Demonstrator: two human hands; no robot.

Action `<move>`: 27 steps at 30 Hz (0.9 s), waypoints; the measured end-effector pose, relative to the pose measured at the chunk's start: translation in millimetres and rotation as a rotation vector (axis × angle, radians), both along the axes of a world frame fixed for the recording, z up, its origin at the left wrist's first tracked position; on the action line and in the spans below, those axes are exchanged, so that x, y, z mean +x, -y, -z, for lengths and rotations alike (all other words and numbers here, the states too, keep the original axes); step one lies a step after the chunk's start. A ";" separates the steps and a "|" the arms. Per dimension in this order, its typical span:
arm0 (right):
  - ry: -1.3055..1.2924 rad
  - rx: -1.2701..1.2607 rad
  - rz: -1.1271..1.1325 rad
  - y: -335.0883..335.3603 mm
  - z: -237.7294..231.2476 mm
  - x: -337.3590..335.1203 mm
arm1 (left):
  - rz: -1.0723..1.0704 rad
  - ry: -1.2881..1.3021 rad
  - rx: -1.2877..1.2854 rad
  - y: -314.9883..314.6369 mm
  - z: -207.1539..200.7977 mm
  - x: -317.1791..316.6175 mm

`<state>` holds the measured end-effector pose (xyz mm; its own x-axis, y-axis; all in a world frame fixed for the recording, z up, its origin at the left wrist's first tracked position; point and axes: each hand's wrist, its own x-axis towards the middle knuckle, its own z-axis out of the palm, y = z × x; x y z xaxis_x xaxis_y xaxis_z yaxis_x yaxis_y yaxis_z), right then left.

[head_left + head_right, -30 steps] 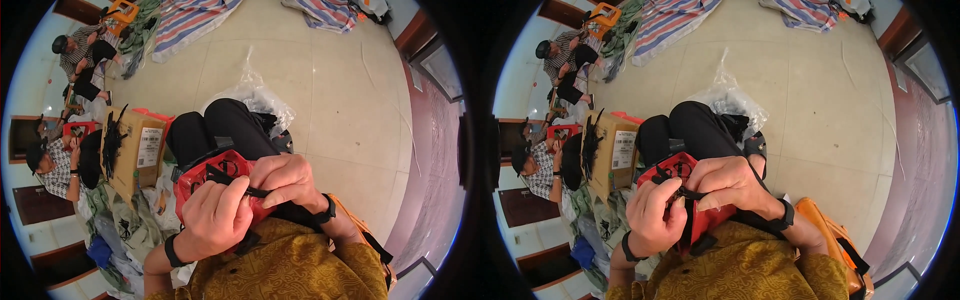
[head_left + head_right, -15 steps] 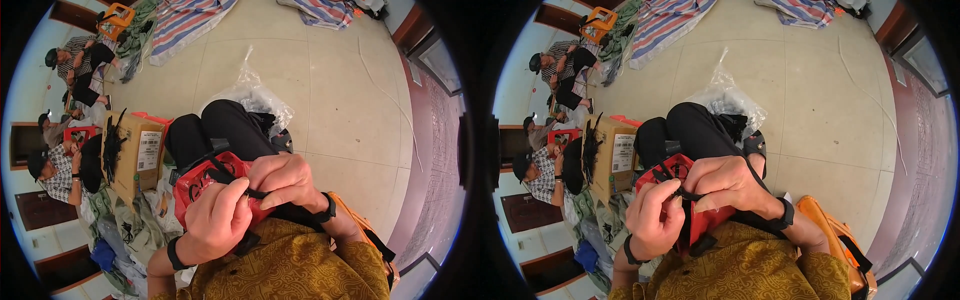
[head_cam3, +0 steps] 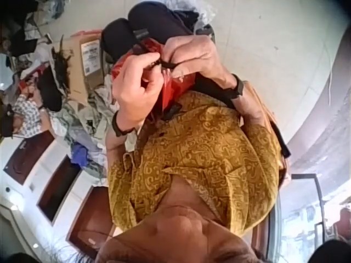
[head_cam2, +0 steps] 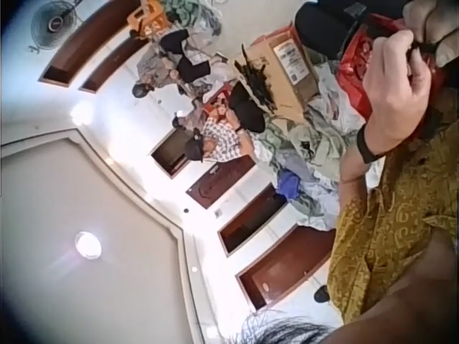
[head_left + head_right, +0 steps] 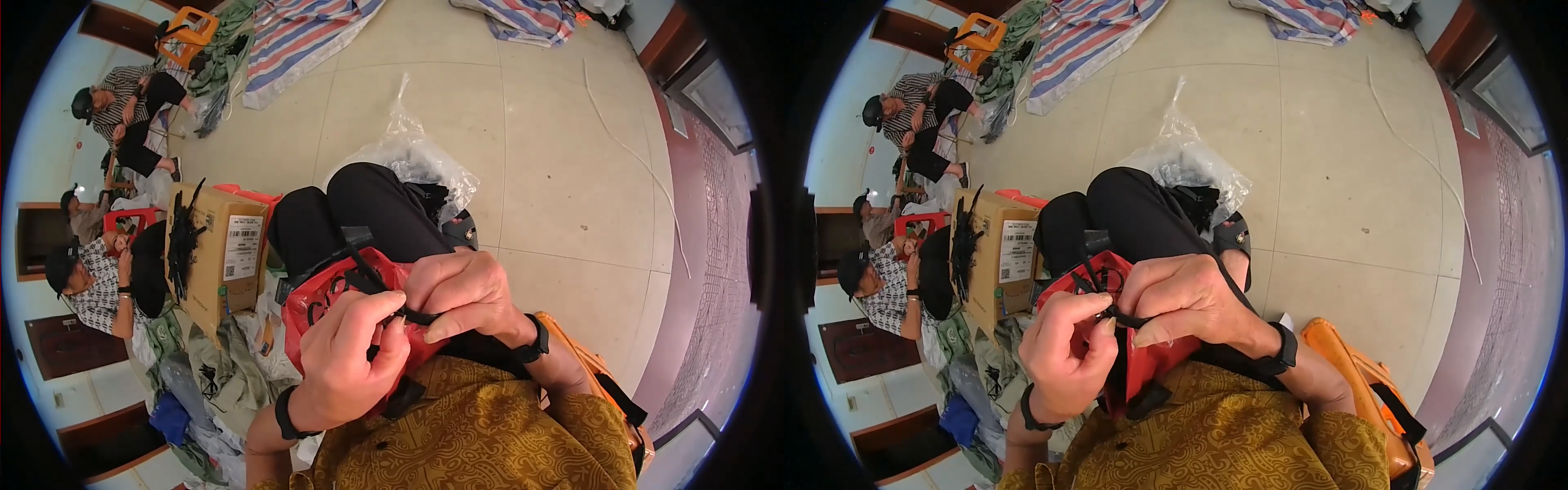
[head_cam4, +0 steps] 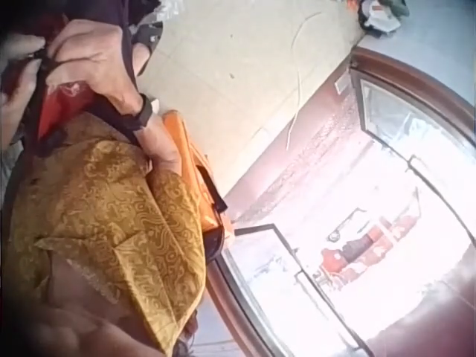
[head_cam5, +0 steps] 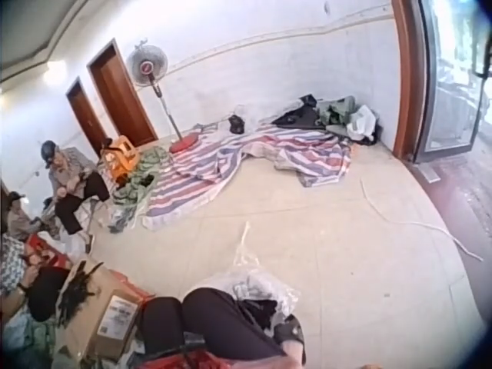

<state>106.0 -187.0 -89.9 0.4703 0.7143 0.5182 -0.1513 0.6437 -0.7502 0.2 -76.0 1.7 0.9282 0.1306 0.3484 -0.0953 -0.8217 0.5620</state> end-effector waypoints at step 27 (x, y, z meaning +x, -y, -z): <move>-0.032 -0.083 0.072 2.3 0.4 -4.8 | -0.047 0.030 -0.003 4.6 6.8 0.6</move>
<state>101.2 -189.3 -90.3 0.5372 0.7180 0.4425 -0.1317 0.5896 -0.7969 0.7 -80.6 -5.1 0.9103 0.1748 0.3751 -0.0735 -0.8237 0.5623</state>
